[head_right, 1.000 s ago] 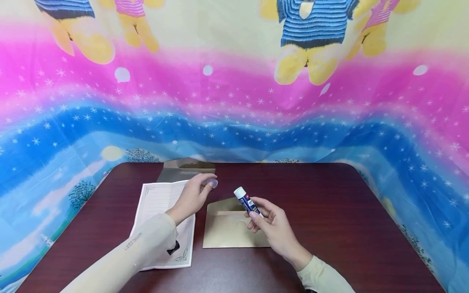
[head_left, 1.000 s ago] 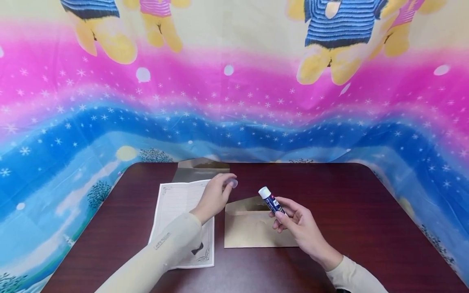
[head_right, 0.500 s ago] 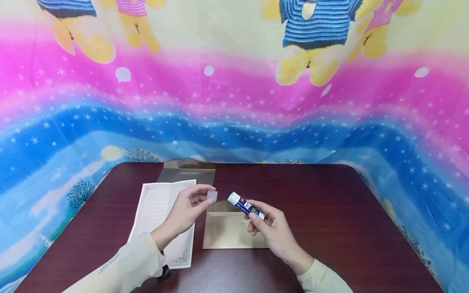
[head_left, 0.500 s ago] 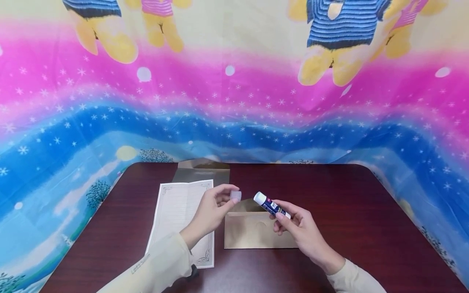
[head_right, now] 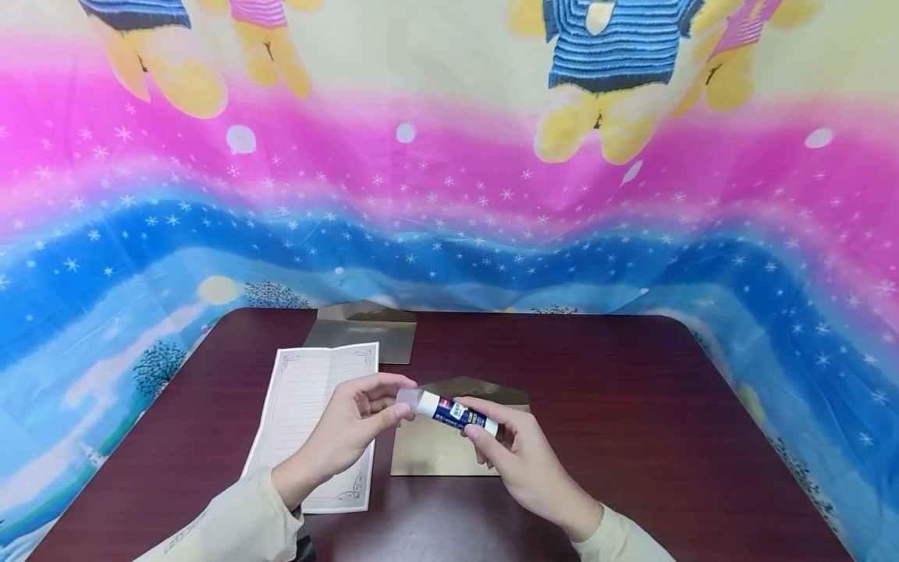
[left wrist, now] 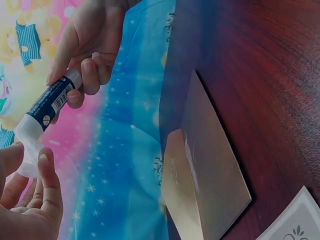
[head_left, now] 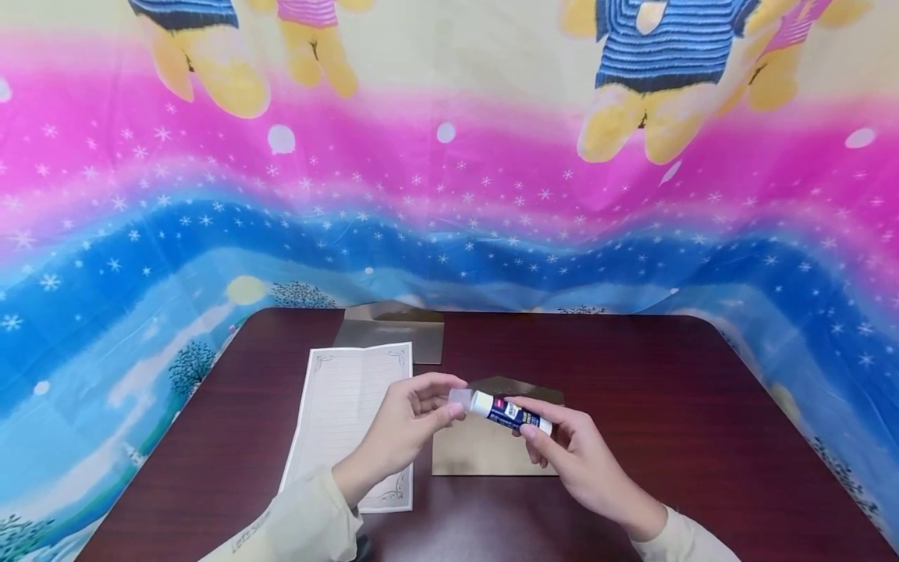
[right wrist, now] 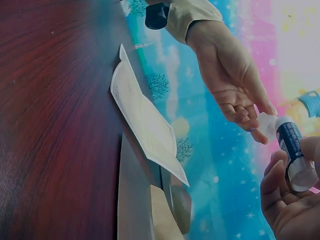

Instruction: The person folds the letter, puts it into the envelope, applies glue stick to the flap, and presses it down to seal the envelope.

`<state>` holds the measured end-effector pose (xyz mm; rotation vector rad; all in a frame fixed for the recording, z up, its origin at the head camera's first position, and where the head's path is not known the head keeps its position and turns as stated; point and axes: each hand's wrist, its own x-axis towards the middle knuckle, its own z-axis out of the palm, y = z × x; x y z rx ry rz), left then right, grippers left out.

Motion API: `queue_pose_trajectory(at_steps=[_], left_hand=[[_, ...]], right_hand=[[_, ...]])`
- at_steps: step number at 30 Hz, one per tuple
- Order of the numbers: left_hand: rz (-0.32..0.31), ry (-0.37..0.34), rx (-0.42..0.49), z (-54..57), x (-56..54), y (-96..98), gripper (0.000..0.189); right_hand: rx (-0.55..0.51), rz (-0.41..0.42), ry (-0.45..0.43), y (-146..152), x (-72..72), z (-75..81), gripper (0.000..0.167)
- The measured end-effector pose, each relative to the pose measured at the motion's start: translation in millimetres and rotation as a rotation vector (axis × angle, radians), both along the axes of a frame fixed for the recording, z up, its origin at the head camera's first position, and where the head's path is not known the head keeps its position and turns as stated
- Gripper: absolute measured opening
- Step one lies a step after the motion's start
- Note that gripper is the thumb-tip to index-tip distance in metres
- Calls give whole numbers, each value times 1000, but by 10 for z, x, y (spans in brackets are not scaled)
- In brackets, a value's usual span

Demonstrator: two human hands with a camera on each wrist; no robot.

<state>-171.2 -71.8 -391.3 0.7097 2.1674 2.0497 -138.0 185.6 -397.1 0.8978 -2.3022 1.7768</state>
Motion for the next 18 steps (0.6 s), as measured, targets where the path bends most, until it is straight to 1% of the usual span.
queue_pose_trajectory(at_steps=[8,10,13,16,18], left_hand=[[-32,23,-22,4,93,-51,34],[-39,26,-34,8,111,-59,32],[-55,49,-81,5,140,-65,28],[-79,79,-151,3,173,-68,25],[-99,81,-188,4,197,-70,24]], right_hand=[[126,-14,20,-13,51,55,34],[156,-17,37,-15,63,64,34],[190,-5,79,-19,78,72,36],[217,8,136,-26,96,72,36],[240,10,165,-32,113,68,36]])
